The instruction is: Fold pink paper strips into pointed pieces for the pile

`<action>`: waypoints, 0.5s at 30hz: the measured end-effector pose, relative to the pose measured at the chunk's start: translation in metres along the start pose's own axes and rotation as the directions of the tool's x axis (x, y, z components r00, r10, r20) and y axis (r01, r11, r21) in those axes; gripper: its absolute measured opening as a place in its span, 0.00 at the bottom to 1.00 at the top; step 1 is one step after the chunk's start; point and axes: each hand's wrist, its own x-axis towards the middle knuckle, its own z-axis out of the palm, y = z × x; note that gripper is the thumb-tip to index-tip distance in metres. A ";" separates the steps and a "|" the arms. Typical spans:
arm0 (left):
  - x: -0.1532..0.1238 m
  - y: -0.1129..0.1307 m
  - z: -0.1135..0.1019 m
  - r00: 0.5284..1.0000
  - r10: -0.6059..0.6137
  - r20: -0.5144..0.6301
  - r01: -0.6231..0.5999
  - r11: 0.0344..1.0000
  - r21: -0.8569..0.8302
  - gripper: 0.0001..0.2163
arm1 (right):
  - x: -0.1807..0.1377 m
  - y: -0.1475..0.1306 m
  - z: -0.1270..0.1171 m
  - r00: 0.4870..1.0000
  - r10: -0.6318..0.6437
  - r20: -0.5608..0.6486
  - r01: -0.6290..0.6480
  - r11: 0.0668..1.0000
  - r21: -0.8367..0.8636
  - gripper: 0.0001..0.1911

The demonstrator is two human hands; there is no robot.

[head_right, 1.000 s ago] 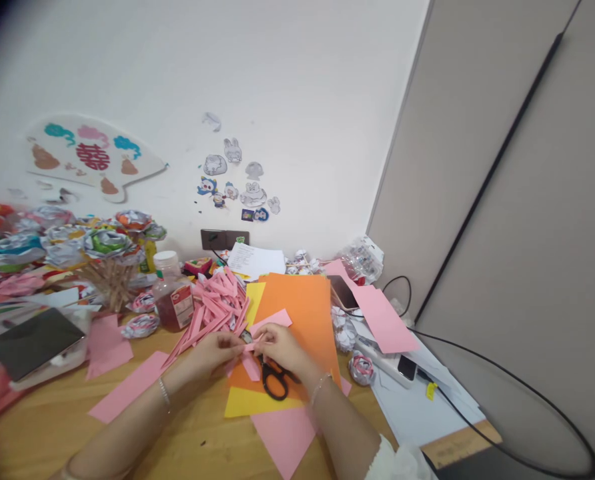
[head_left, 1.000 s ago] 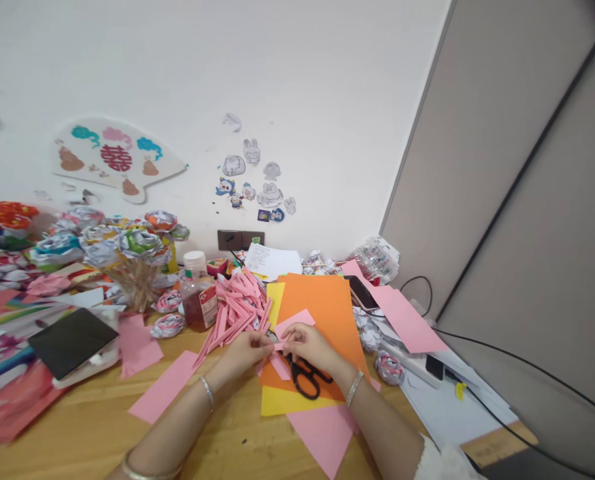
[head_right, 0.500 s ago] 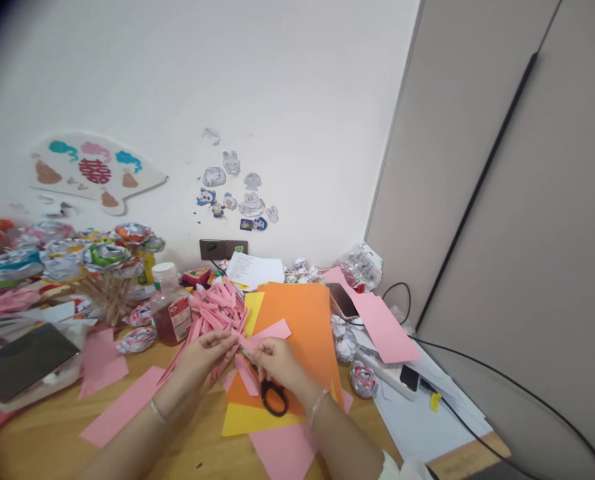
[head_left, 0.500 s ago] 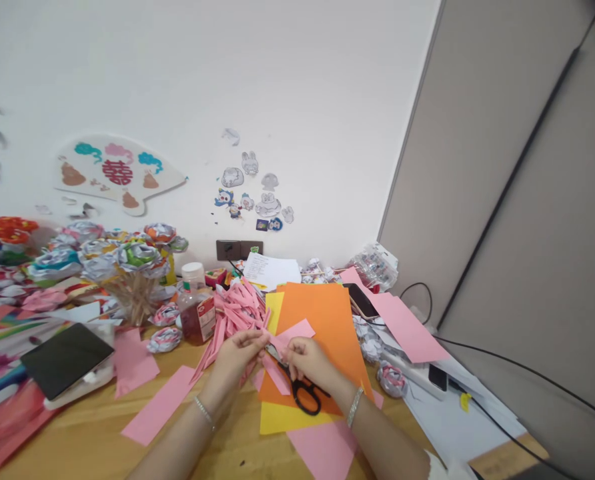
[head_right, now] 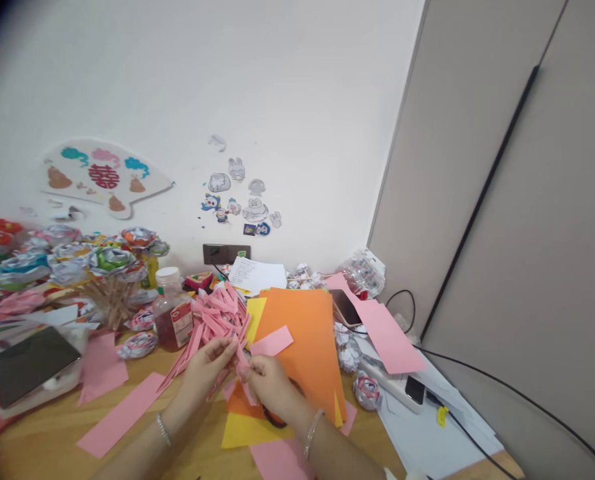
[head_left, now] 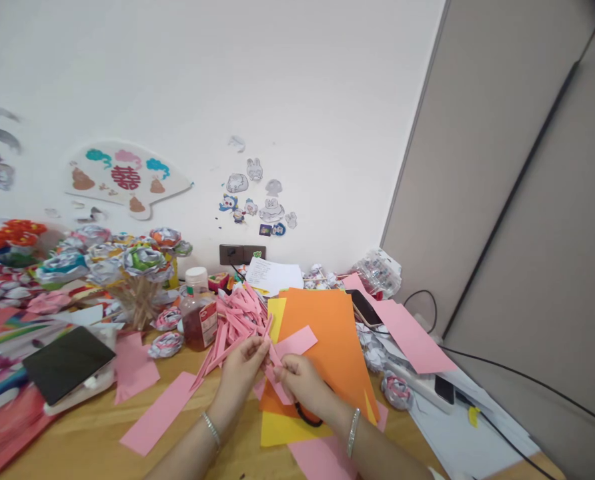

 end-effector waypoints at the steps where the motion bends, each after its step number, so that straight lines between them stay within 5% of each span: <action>1: 0.000 0.000 0.000 1.000 0.006 -0.019 -0.006 1.000 0.013 0.16 | 0.000 0.001 0.000 1.000 0.004 0.022 -0.005 1.000 0.022 0.18; 5: 0.000 -0.003 0.001 0.993 0.044 -0.110 -0.039 0.998 0.048 0.16 | 0.000 0.008 0.002 0.995 0.015 0.099 -0.021 0.998 0.062 0.20; 10: -0.001 -0.007 0.005 1.000 0.000 0.015 -0.001 0.999 0.043 0.16 | 0.001 0.008 0.003 0.998 0.015 0.055 -0.022 0.992 0.126 0.23; 15: -0.006 -0.004 0.007 0.999 0.023 -0.041 -0.023 1.000 0.004 0.19 | -0.001 0.003 0.003 0.995 -0.013 0.098 0.001 0.992 0.127 0.25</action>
